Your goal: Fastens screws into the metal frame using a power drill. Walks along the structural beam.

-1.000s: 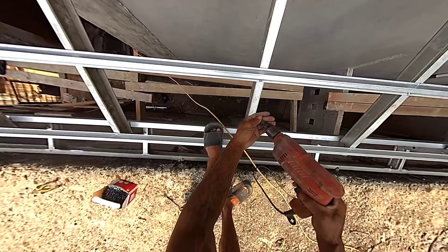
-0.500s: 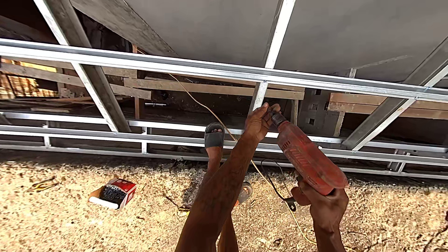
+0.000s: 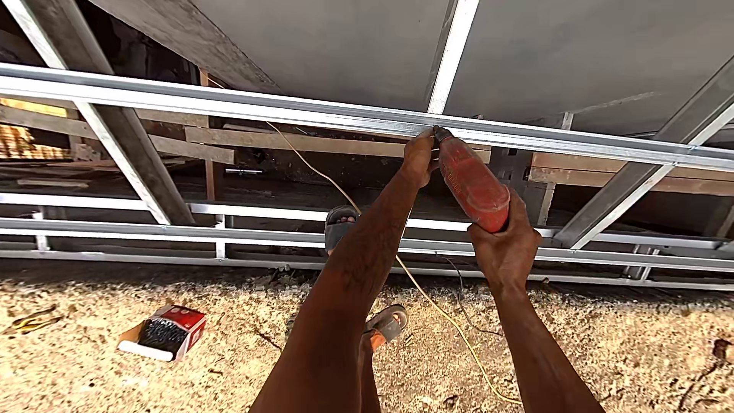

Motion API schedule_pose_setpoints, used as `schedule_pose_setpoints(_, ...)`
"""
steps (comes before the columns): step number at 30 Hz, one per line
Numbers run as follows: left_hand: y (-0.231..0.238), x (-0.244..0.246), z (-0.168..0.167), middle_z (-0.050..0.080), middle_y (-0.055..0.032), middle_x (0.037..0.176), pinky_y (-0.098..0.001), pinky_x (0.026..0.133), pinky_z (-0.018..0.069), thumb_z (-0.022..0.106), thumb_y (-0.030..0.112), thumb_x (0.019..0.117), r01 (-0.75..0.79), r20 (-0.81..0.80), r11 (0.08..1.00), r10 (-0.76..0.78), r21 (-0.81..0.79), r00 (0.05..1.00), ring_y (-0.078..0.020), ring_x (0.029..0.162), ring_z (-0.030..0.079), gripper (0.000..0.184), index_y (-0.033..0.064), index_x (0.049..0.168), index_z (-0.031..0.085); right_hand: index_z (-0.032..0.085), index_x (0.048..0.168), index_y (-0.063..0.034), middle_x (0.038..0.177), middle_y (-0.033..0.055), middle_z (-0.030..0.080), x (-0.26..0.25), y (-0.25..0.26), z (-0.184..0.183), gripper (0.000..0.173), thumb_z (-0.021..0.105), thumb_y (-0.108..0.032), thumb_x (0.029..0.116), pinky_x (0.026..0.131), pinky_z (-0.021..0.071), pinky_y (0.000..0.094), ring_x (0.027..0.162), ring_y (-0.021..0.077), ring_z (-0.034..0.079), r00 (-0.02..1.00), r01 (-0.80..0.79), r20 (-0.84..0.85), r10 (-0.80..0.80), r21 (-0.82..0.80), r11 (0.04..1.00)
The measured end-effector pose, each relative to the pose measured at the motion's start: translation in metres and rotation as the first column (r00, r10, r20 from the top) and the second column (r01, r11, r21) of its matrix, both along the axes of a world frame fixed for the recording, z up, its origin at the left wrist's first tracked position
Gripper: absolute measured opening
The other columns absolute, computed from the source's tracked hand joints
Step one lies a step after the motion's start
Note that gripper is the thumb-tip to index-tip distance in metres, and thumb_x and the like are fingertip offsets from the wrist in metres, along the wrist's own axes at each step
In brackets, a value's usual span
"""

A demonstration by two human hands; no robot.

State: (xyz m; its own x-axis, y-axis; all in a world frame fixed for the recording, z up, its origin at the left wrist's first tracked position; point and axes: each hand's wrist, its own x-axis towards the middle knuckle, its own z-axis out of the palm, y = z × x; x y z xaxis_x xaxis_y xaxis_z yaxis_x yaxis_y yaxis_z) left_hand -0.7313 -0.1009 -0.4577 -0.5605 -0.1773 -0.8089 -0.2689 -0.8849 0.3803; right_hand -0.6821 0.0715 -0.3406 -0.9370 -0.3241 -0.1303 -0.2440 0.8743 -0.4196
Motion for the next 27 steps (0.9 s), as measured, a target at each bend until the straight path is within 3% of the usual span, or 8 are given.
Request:
schedule_pose_setpoints(5,-0.003,-0.013,-0.008,0.066,-0.0115,0.113,-0.0343,0.075,0.0544,0.038,0.032,0.1116,-0.037,0.004,0.997,0.037,0.064,0.999,-0.0189,0.089,0.065,0.039,0.0124,0.142,0.053,0.056,0.144,-0.0021,0.092,0.0241,0.072,-0.012,-0.005,-0.013,0.068,0.073,-0.013,0.0786,0.067,0.0517,0.0581,0.076,0.0398,0.070,0.997,-0.045,-0.057,0.047,0.042,0.998)
schedule_pose_setpoints(9,-0.001,-0.015,-0.009,0.063,-0.0153,0.124,-0.0394,0.086,0.0539,0.035,0.028,0.1124,0.019,-0.014,0.999,-0.020,-0.044,1.000,-0.0235,0.103,0.064,0.042,0.0084,0.146,0.049,0.054,0.145,-0.0015,0.095,0.0248,0.072,-0.017,-0.006,-0.015,0.069,0.074,-0.013,0.0795,0.069,0.0514,0.0594,0.079,0.0411,0.070,0.999,-0.034,-0.037,0.036,0.053,0.998)
schedule_pose_setpoints(24,-0.003,-0.016,-0.010,0.058,-0.0187,0.136,-0.0430,0.091,0.0531,0.039,0.023,0.1115,0.070,-0.017,0.993,-0.072,-0.099,0.997,-0.0268,0.112,0.062,0.045,0.0111,0.154,0.042,0.052,0.147,-0.0023,0.095,0.0261,0.072,-0.029,-0.014,-0.012,0.071,0.074,-0.011,0.0798,0.073,0.0509,0.0619,0.083,0.0443,0.070,0.999,-0.046,0.035,0.042,0.126,0.991)
schedule_pose_setpoints(27,0.002,0.002,0.007,0.055,-0.0199,0.140,-0.0468,0.091,0.0530,0.041,0.032,0.1110,0.048,-0.021,0.995,-0.051,-0.091,0.999,-0.0298,0.114,0.061,0.050,0.0121,0.156,0.036,0.045,0.151,-0.0038,0.100,0.0269,0.072,-0.026,-0.022,-0.008,0.076,0.075,-0.009,0.0816,0.077,0.0517,0.0634,0.088,0.0462,0.071,0.990,-0.058,0.138,0.029,0.214,0.975)
